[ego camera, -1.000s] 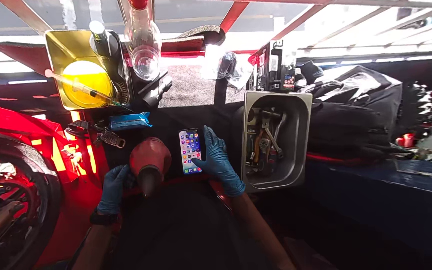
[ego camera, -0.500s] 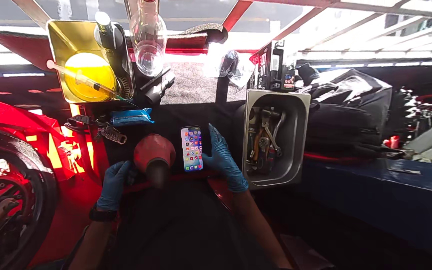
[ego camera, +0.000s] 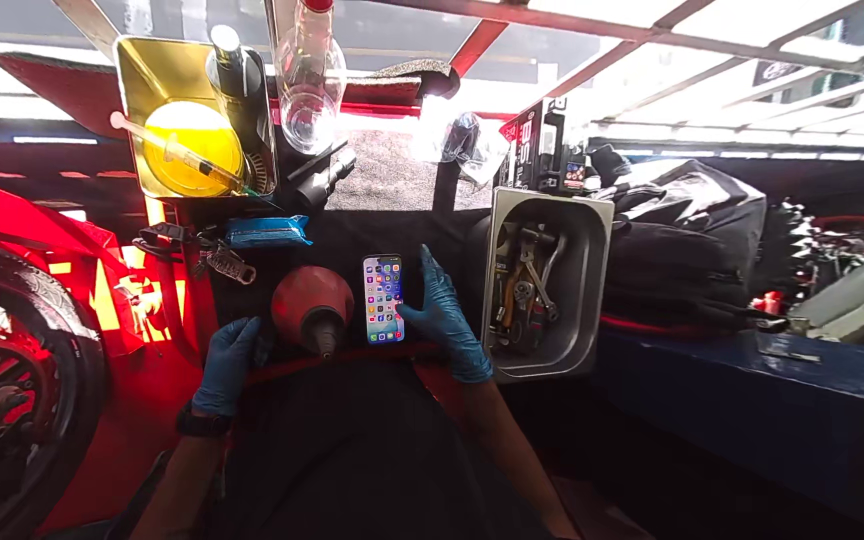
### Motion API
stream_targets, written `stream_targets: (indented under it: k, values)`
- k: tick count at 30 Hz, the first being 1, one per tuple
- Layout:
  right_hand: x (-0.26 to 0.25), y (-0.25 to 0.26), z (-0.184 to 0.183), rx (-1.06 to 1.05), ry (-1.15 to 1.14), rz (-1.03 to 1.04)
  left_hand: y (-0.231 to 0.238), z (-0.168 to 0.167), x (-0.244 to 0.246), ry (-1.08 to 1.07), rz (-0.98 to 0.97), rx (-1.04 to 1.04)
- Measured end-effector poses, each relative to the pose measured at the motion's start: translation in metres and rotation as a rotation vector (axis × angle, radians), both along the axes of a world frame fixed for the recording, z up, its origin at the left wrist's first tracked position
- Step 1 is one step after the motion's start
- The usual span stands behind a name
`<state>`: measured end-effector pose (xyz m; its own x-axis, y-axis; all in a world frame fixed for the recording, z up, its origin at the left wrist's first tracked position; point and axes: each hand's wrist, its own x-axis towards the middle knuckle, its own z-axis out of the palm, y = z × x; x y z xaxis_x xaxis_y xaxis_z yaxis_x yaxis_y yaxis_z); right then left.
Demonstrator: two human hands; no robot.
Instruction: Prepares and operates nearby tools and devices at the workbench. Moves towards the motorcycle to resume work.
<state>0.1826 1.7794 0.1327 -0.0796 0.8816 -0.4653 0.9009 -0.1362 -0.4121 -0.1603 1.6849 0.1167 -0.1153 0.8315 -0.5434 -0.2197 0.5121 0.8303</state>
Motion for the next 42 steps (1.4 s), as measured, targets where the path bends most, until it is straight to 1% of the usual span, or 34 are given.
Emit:
stream_targets:
  k: [3,7,11,15,20,28,42]
  values:
    - [0.0,0.0,0.0,0.001,-0.01,0.001,0.001,0.0,0.0,-0.006,0.0,-0.001]
    - [0.008,0.003,-0.003,-0.002,0.08,-0.052,0.002,0.002,0.0,-0.013,-0.001,-0.014]
    - [0.002,0.008,-0.001,0.007,0.014,-0.056,0.004,0.003,-0.001,-0.005,-0.011,-0.033]
    - [0.008,0.007,-0.013,0.125,0.137,-0.151,0.003,0.002,-0.003,-0.01,-0.022,-0.041]
    - [0.016,0.006,-0.01,0.097,0.238,-0.131,0.004,0.001,-0.002,-0.018,-0.02,-0.038]
    - [0.014,0.012,-0.003,0.05,0.171,-0.099,0.005,0.001,-0.003,-0.025,-0.022,-0.045]
    - [0.011,0.014,-0.004,0.058,0.106,-0.074,0.005,0.0,-0.003,-0.011,-0.021,-0.051]
